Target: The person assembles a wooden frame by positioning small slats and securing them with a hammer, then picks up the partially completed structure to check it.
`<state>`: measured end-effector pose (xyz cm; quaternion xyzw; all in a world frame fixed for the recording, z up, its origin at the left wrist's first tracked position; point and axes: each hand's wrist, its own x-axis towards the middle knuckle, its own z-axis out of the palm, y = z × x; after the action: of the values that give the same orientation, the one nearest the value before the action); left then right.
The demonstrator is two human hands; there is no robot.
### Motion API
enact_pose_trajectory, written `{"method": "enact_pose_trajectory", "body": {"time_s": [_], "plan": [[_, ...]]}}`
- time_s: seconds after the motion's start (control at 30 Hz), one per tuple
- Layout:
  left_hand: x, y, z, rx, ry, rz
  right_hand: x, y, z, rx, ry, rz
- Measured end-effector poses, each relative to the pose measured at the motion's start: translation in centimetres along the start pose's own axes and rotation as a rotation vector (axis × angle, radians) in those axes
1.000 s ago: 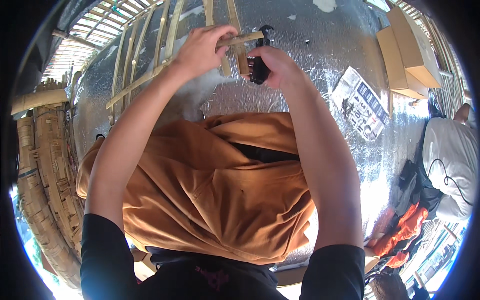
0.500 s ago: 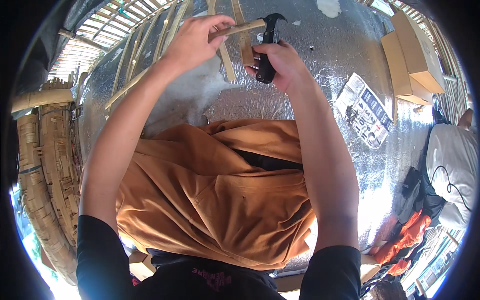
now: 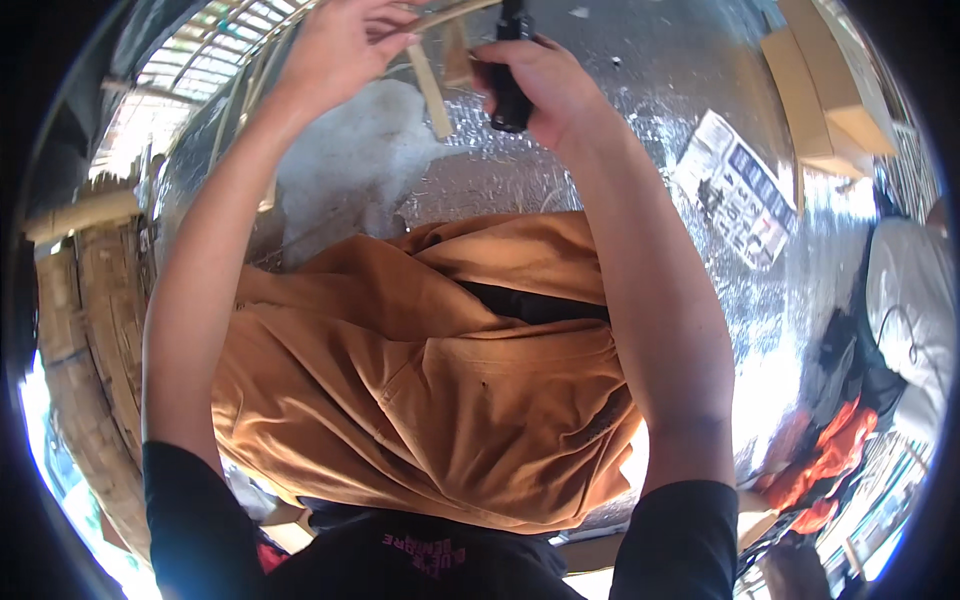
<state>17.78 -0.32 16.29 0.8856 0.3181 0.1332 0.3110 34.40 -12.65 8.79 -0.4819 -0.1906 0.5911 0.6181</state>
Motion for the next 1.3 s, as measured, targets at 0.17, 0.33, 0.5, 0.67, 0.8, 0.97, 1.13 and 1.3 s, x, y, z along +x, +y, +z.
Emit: {"method": "enact_pose_trajectory", "body": {"time_s": [0.17,0.33,0.5,0.67,0.8,0.97,1.13,1.3], "plan": [[-0.7,1.7,-0.6,0.039,0.025,-0.165,0.5,0.2,1.0,0.037,-0.061,-0.027],[-1.3,3.6,0.2,0.077,0.055,-0.141,0.1,-0.4,0.4,0.061,-0.106,-0.025],[-0.9,1.1,0.3,0.160,0.136,0.055,0.6,-0.1,1.5,0.070,-0.090,-0.020],[-0.2,1.0,0.7,0.128,0.081,-0.074,0.8,0.0,1.2,0.077,-0.204,-0.015],[-0.9,1.0,0.6,0.150,0.092,0.025,0.6,-0.1,1.3,0.073,-0.164,0.003],[-1.0,1.6,0.1,0.122,0.079,-0.011,0.1,-0.3,1.8,0.120,-0.094,0.023],[-0.9,2.2,-0.2,0.089,0.034,-0.152,-0.3,-0.7,1.8,0.097,-0.107,0.061],[-1.2,2.4,0.2,0.131,0.036,-0.138,-0.6,-0.9,1.9,0.094,-0.121,0.046]]}}
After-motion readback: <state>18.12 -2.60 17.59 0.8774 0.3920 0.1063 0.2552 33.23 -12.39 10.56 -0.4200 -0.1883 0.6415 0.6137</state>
